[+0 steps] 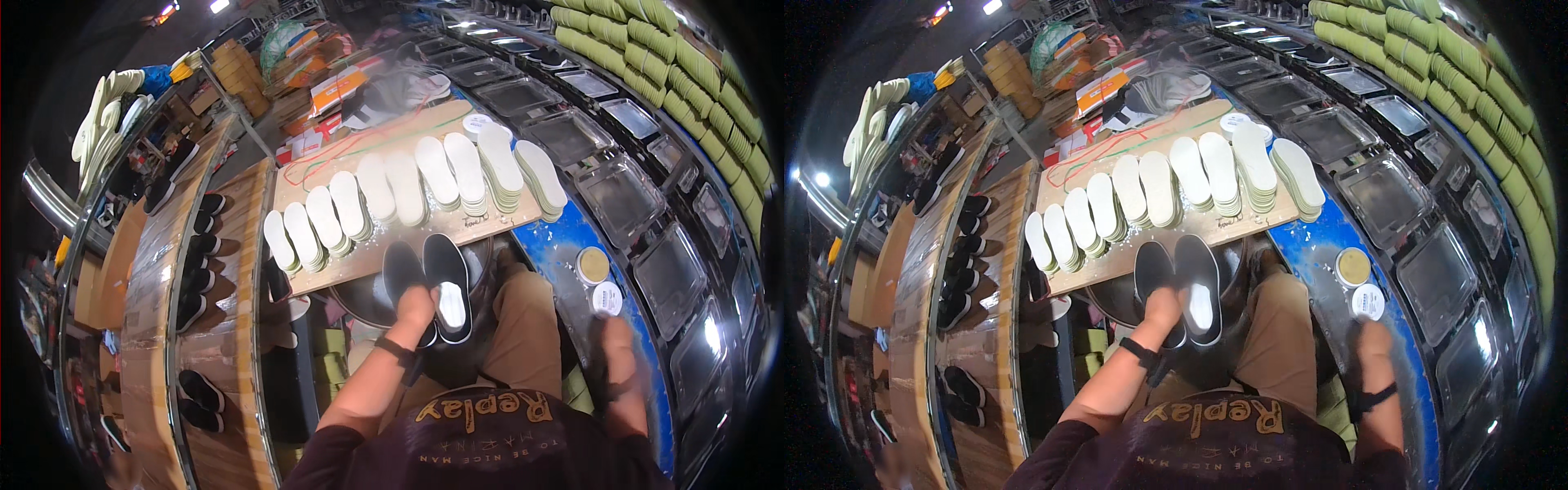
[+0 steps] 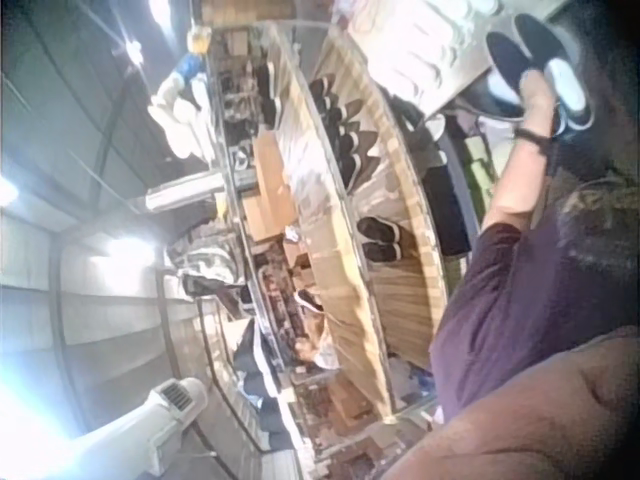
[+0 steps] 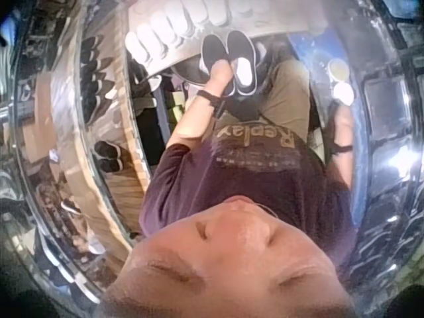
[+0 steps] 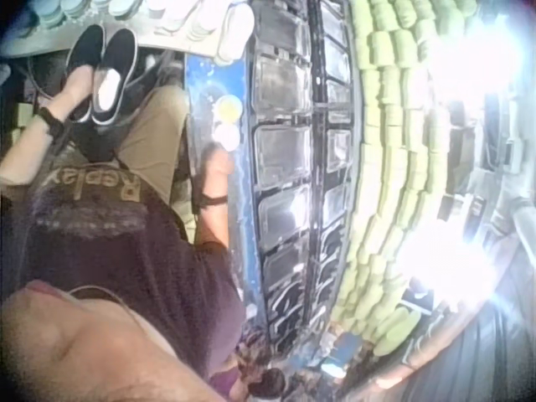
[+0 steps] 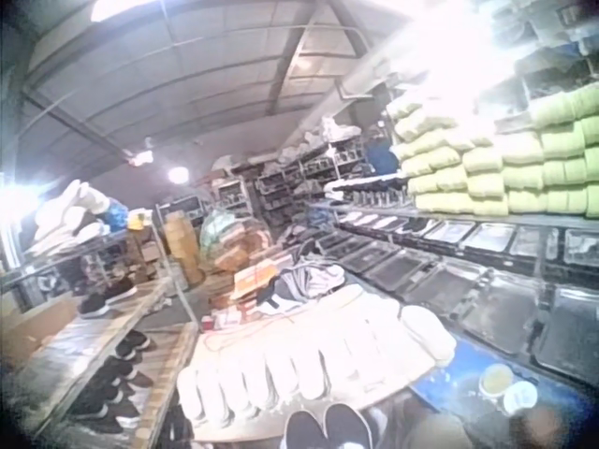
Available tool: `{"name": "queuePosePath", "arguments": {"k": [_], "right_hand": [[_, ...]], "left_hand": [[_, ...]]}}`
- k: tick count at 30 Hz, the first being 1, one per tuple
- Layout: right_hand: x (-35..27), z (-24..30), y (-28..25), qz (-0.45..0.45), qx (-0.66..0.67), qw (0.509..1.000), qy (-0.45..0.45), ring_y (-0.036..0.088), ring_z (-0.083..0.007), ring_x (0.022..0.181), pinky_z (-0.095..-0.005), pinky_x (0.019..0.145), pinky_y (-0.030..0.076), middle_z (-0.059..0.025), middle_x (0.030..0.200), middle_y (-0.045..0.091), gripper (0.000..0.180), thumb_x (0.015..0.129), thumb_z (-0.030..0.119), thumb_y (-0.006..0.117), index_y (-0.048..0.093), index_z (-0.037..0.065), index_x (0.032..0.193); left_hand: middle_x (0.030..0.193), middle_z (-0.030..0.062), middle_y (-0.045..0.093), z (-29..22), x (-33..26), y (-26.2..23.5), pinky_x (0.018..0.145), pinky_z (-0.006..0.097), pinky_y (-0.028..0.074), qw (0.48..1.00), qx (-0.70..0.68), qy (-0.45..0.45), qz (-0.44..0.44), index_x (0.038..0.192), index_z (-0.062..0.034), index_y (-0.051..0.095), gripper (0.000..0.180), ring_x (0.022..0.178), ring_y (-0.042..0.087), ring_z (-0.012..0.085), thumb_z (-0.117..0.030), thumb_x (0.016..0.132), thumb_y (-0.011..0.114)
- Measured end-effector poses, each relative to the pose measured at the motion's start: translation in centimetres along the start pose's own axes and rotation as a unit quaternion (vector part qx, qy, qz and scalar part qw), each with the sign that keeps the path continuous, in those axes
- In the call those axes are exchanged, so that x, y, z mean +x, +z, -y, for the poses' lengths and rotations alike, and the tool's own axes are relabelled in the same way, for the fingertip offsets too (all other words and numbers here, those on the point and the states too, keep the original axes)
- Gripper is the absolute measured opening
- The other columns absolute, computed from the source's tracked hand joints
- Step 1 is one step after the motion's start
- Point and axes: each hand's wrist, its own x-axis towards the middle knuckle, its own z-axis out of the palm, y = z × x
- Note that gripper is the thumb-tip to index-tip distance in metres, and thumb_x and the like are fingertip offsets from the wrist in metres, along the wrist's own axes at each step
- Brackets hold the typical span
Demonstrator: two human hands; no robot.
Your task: Insert insoles and perform final trimming of shoes in a manufacturing environment.
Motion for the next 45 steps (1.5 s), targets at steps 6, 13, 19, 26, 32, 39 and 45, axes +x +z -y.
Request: {"name": "queuePosePath", "arguments": {"k": [6,13,19,26,32,39,45], "right_hand": [[-7.4,-9.6,3.8,0.002,-0.003,0.998,0.056,0.066,-0.0359,0.099,-0.0436,0.086,0.052,-0.0176,0.103,0.069,0.034,0.084,0.029,0.064,0.067,0.006,0.109],[-7.7,-4.7,2.8,0.004,0.069,0.994,0.08,0.064,-0.0402,0.096,-0.0464,0.082,0.052,-0.0244,0.1,0.066,0.043,0.077,0.019,0.071,0.061,0.007,0.117],[-5.3,8.7,1.4,-0.137,0.28,0.926,-0.215,0.061,-0.0402,0.096,-0.0455,0.082,0.05,-0.0222,0.103,0.064,0.039,0.079,0.017,0.069,0.059,0.006,0.114],[-10.0,26.2,-7.2,0.007,0.323,0.839,-0.439,0.062,-0.0354,0.092,-0.0435,0.076,0.05,-0.02,0.095,0.063,0.058,0.076,0.043,0.075,0.056,0.003,0.112],[-9.2,29.8,-5.7,-0.024,0.258,0.828,-0.497,0.064,-0.0364,0.077,-0.0455,0.069,0.05,-0.0159,0.082,0.066,0.052,0.077,0.048,0.074,0.058,0.002,0.095],[-6.4,27.8,-4.2,0.007,0.272,0.864,-0.423,0.063,-0.0399,0.074,-0.0464,0.065,0.049,-0.0181,0.076,0.064,0.051,0.078,0.052,0.07,0.059,0.003,0.085],[-4.7,26.9,-3.3,0.009,0.234,0.877,-0.418,0.062,-0.0403,0.075,-0.0468,0.065,0.048,-0.0178,0.079,0.065,0.05,0.079,0.051,0.07,0.057,0.003,0.088]], "left_hand": [[0.082,0.0236,0.067,3.4,-3.1,0.0,0.07,0.043,0.052,0.981,-0.133,0.043,-0.137,0.089,0.0051,0.066,0.024,0.079,0.066,0.0382,-0.016,0.087,0.056],[0.094,0.0074,0.067,2.8,-9.1,-5.8,0.067,0.029,0.054,0.689,-0.695,-0.207,0.008,0.114,0.0003,0.061,0.028,0.08,0.065,0.0169,-0.017,0.093,0.058],[0.09,0.0061,0.066,1.3,-10.8,-7.6,0.062,0.027,0.054,0.693,-0.688,-0.209,0.046,0.112,-0.0017,0.061,0.026,0.075,0.065,0.0156,-0.02,0.094,0.056],[0.085,0.0046,0.066,0.9,-11.2,-9.1,0.057,0.025,0.052,0.692,-0.694,-0.191,0.058,0.111,-0.0041,0.062,0.025,0.07,0.065,0.014,-0.023,0.096,0.054],[0.092,0.0042,0.067,0.3,-13.1,-11.2,0.061,0.025,0.054,0.685,-0.68,-0.245,0.093,0.118,-0.003,0.06,0.029,0.073,0.065,0.013,-0.022,0.099,0.051],[0.097,0.0054,0.067,-0.5,-12.5,-12.3,0.066,0.027,0.054,0.64,-0.722,-0.237,0.112,0.119,-0.0027,0.059,0.03,0.078,0.066,0.014,-0.022,0.098,0.051],[0.102,0.0064,0.067,-1.5,-11.6,-12.3,0.07,0.028,0.055,0.601,-0.754,-0.229,0.137,0.121,-0.0023,0.059,0.031,0.083,0.066,0.0149,-0.022,0.098,0.051]]}}
